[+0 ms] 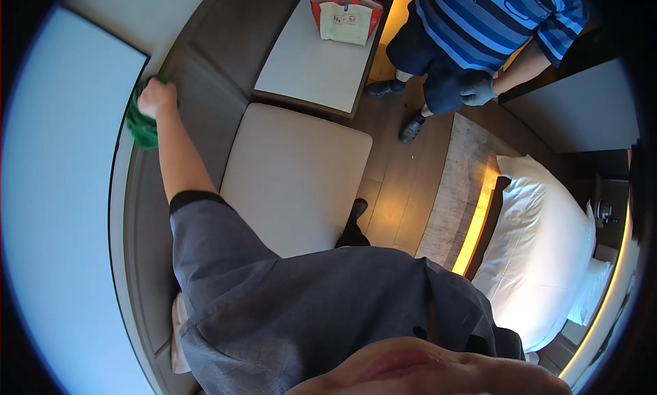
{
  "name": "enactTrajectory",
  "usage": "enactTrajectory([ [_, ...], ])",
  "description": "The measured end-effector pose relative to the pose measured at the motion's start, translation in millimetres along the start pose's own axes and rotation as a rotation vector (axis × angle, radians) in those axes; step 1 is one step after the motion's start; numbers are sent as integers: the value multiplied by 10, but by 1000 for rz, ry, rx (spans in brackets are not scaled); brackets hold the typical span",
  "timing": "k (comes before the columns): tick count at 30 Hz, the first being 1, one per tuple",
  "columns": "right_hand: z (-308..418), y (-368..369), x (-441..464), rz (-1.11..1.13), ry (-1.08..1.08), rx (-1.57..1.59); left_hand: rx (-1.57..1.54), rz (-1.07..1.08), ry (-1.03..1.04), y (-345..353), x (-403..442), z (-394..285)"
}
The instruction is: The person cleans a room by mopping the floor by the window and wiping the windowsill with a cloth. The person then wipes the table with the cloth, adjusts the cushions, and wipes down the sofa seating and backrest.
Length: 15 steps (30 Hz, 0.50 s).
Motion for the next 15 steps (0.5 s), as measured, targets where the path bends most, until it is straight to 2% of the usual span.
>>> enactTrajectory([
  [1,35,-29,31,-5,24,16,-22,-53,72,19,161,-337],
  [3,80,-76,107,-19,70,37,-266,-180,203,102,384,-1000],
  [5,164,-133,177,-30,91,52,-598,-29,264,143,361,-1572],
  [7,321,-148,241,-30,93,68,-870,-13,172,378,92,-1924],
  [9,553,-153,357,-21,73,93,-1297,166,-34,857,-284,-2185],
  [11,939,-154,520,-5,16,128,-1756,394,-359,764,-927,-2321],
  [13,1544,-116,710,25,-65,184,-1736,625,-357,1024,-1445,-2489],
  [14,2037,-70,800,66,-139,244,-1785,777,-413,508,-1720,-2564],
  [15,2633,-16,885,131,-230,325,-1832,876,-455,330,-1976,-2614],
])
Point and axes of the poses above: each hand's wrist, its own x-axis towards the middle knuckle, its own y-axis out of the palm, z = x × y, the point moved 9 cm from there along x, towards the middle knuckle, and after that the axes turned 9 degrees about -z, right-handed, at the moved point
